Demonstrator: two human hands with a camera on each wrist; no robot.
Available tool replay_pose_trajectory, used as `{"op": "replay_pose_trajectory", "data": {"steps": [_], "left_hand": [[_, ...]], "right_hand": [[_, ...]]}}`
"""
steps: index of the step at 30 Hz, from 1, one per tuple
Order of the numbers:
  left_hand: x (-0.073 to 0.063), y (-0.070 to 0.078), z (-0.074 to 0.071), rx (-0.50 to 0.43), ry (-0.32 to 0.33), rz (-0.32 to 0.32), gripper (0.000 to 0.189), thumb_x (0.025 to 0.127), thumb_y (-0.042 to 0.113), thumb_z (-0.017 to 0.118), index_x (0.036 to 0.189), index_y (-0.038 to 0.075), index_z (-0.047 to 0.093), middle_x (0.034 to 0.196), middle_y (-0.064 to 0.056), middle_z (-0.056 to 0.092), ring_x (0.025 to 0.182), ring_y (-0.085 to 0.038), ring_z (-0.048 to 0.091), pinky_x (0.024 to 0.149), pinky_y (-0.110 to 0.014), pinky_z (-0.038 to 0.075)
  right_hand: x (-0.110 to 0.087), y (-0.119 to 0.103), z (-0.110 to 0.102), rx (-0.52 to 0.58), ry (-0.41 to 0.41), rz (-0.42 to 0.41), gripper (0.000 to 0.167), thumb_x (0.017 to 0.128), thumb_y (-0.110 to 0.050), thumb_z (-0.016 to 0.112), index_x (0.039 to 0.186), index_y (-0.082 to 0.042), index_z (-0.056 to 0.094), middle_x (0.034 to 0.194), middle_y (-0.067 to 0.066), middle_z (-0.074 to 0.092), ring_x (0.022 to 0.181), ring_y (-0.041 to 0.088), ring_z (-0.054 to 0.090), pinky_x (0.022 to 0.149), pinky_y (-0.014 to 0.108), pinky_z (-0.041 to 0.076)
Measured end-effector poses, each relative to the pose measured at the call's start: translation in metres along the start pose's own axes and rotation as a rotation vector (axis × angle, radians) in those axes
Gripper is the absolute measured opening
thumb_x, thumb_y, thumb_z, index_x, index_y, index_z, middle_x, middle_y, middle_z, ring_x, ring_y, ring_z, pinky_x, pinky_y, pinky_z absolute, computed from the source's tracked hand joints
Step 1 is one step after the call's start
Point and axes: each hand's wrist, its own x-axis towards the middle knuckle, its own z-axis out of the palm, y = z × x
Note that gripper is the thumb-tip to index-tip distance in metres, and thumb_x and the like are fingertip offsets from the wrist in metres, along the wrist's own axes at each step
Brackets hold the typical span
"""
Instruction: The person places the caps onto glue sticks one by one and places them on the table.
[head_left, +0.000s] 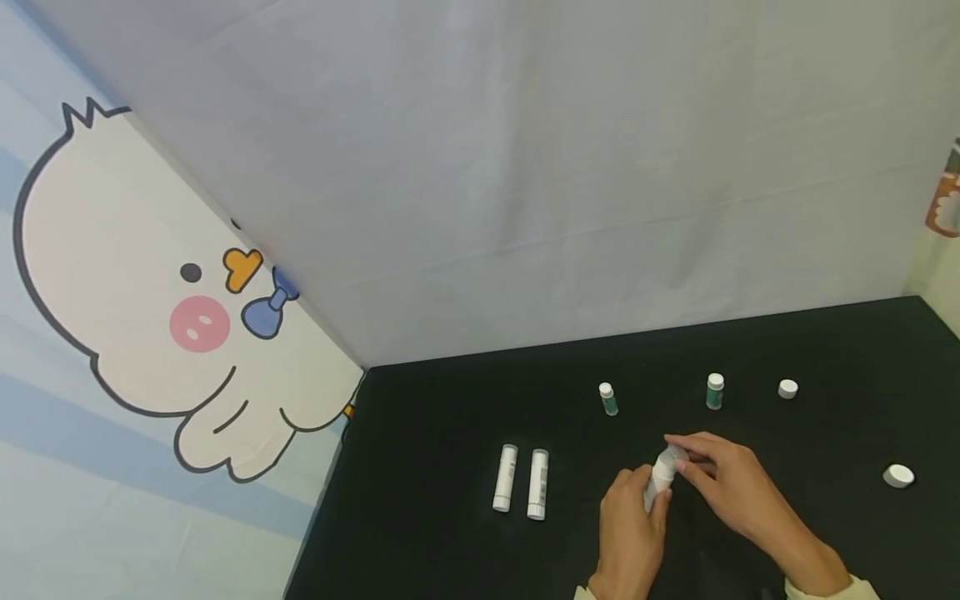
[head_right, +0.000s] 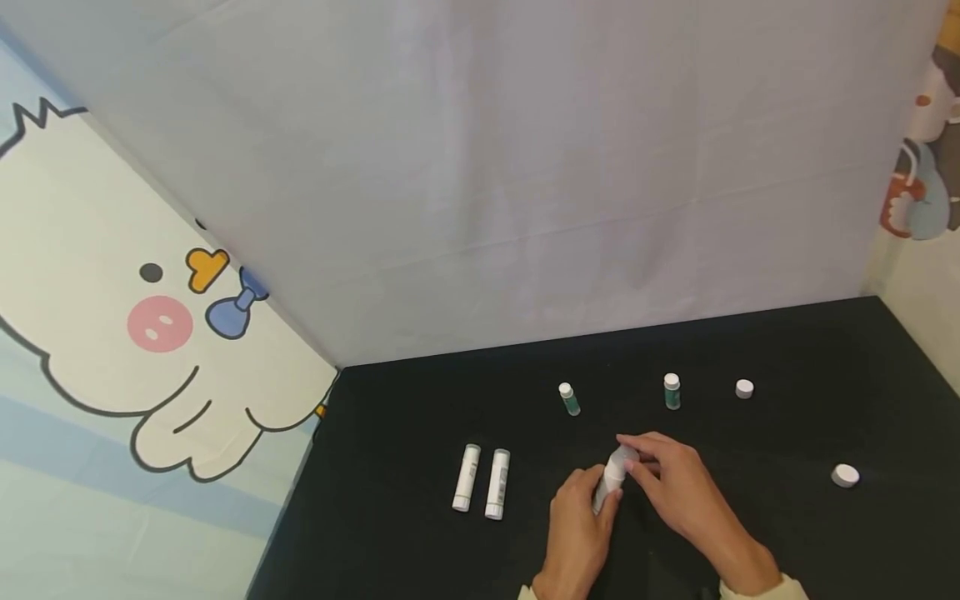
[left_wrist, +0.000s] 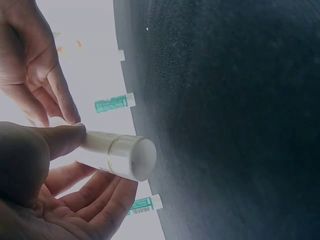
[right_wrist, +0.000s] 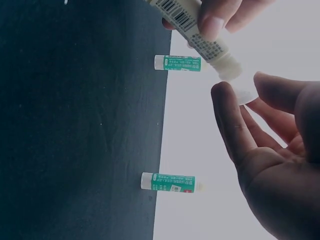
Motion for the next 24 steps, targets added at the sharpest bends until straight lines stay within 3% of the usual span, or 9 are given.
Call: {"op": "replay_pose_trajectory", "data": {"steps": [10,15,19,24], "left_hand": [[-0.003,-0.002,-0.001,-0.004,-0.003,0.008,0.017,0.088,0.011,0.085,0.103,0.011,0.078,0.087,0.003,0.068,0.078,-0.004,0.066,0.064,-0.021,0.052],[-0.004,0.0,-0.004,-0.018,-0.031,-0.035,0.018,0.09,0.012,0.083,0.107,0.01,0.078,0.09,0.003,0.068,0.081,-0.007,0.068,0.065,-0.022,0.053],[-0.004,-0.001,-0.005,-0.024,-0.051,-0.064,0.02,0.091,0.013,0.082,0.11,0.011,0.078,0.091,0.004,0.066,0.081,-0.008,0.068,0.065,-0.023,0.053],[-0.006,-0.015,0.004,-0.047,0.01,0.006,0.017,0.088,0.01,0.083,0.104,0.01,0.077,0.087,0.002,0.07,0.077,-0.006,0.067,0.06,-0.025,0.051]], "right_hand": [[0.002,0.003,0.001,-0.018,-0.011,-0.033,0.03,0.093,0.006,0.074,0.123,0.006,0.074,0.118,0.019,0.074,0.101,0.029,0.073,0.078,0.036,0.062],[0.001,0.005,0.004,-0.025,-0.053,-0.062,0.031,0.091,0.009,0.075,0.122,0.006,0.074,0.117,0.017,0.075,0.098,0.018,0.073,0.076,0.033,0.062],[0.0,0.004,0.009,-0.028,-0.08,-0.076,0.032,0.09,0.01,0.074,0.122,0.006,0.075,0.117,0.015,0.075,0.097,0.018,0.073,0.075,0.03,0.061],[0.002,0.003,0.016,-0.017,-0.075,-0.094,0.03,0.09,0.008,0.075,0.12,0.005,0.076,0.115,0.013,0.076,0.095,0.018,0.074,0.075,0.029,0.061]]}}
